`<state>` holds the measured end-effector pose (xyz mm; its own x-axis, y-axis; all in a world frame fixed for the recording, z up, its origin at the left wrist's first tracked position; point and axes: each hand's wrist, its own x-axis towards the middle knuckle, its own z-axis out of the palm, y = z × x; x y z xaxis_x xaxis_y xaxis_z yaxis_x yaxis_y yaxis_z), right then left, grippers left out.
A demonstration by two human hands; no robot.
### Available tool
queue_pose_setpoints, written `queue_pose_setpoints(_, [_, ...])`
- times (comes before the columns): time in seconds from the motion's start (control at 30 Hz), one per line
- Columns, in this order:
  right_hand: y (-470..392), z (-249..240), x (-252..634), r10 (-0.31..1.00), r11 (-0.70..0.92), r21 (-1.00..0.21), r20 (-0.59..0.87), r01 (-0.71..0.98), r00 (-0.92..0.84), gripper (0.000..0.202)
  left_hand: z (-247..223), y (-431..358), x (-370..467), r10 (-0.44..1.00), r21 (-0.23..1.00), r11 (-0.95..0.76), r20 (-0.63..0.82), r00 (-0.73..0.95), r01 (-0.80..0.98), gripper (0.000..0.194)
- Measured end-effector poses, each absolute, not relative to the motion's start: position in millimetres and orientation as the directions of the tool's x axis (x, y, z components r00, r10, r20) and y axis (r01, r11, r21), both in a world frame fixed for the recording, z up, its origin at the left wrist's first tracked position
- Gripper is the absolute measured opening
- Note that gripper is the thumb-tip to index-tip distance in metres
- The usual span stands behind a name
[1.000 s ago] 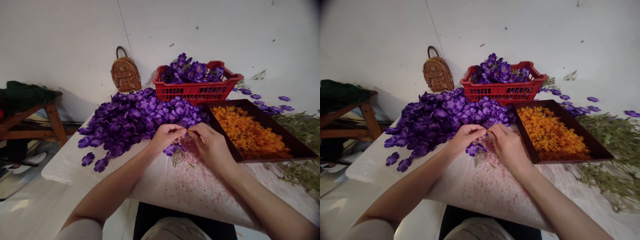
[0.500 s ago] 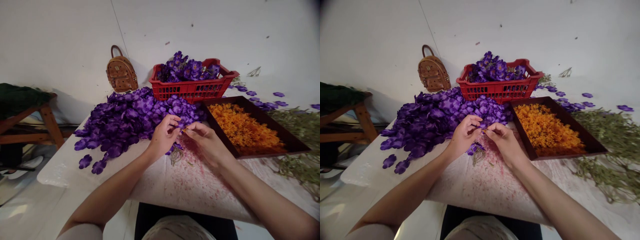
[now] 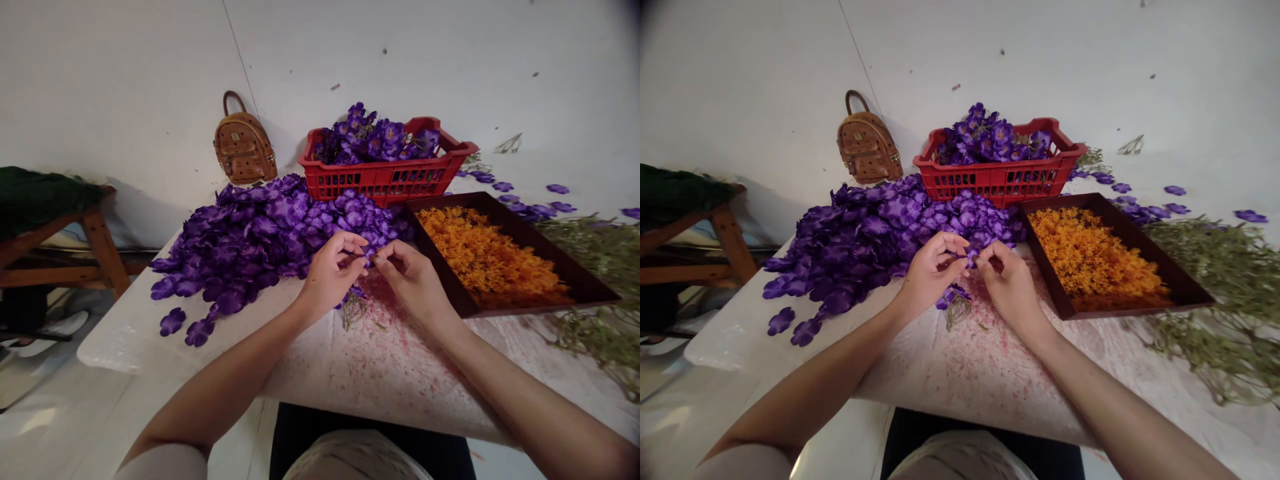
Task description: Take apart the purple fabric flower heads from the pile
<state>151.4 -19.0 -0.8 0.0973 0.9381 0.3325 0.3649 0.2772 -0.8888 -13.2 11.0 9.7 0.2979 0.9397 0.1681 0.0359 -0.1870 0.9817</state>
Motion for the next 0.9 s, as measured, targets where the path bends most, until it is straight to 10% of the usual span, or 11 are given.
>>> queue_pose_setpoints(0.2, [-21,0,151,0.945,0.269,-0.908,0.313,0.322,0.091,0.016,10,10,-13,0.934,0.995,-0.061,0.085,0.346,-0.08,0.017])
queue_pose_setpoints(0.5, [-21,4,156,0.999,-0.033,-0.947,-0.042,-0.321,0.021,0.037,-1,19,-17,0.931,0.968,-0.243,0.217,0.295,0.055,0.004])
queue_pose_setpoints(0.9, [-20,2,159,0.998,-0.055,-0.974,-0.053,-0.218,-0.016,0.047,-4,15,-17,0.875,0.885,-0.434,0.369,0.314,0.167,0.008])
